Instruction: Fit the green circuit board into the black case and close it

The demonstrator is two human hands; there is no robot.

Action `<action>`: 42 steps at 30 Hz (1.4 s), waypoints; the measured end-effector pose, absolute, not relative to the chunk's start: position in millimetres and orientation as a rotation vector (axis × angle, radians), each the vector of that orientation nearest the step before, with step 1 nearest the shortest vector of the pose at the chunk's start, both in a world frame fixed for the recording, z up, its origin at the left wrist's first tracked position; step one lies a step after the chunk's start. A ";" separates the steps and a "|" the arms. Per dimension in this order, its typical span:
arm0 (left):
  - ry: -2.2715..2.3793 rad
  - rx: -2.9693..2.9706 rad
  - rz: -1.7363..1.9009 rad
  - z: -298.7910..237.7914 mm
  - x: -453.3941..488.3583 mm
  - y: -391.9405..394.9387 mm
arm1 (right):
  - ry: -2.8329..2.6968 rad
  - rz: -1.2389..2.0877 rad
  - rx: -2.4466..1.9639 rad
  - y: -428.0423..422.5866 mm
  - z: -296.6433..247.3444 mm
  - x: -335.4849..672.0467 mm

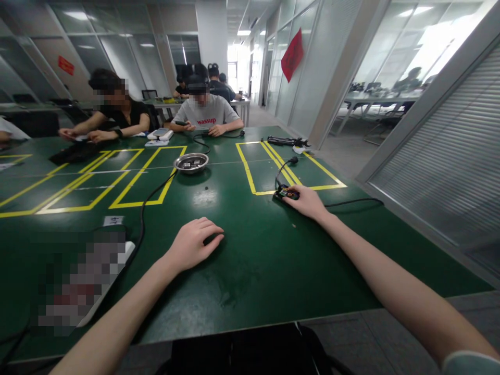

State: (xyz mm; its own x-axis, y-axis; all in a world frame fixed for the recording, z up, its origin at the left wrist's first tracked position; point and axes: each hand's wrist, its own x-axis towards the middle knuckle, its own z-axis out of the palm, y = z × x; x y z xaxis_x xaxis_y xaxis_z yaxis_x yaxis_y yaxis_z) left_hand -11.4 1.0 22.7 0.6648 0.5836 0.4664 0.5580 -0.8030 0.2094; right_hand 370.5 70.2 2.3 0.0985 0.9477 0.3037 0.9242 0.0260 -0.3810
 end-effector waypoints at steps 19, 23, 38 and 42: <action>0.646 2.600 0.699 33.6 -1.0 -16.6 | -2.509 0.378 -0.857 -35.0 7.6 235.3; 0.699 2.653 0.627 32.6 -0.6 -17.7 | -2.448 0.438 -0.859 -28.1 7.5 241.4; 0.951 2.738 0.507 22.7 -1.0 -10.8 | -2.317 0.573 -0.725 -19.5 2.9 248.3; 0.930 2.719 0.499 18.9 2.1 -13.3 | -2.323 0.566 -0.816 -17.8 2.9 247.3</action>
State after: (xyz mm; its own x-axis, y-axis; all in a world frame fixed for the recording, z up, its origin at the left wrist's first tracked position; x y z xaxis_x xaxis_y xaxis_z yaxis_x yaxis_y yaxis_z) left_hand 2.1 -13.3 18.9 0.7413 0.6252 0.2441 0.5489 -0.7740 0.3156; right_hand 247.3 -17.8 2.9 -0.6271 0.6687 0.3994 0.4103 0.7194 -0.5605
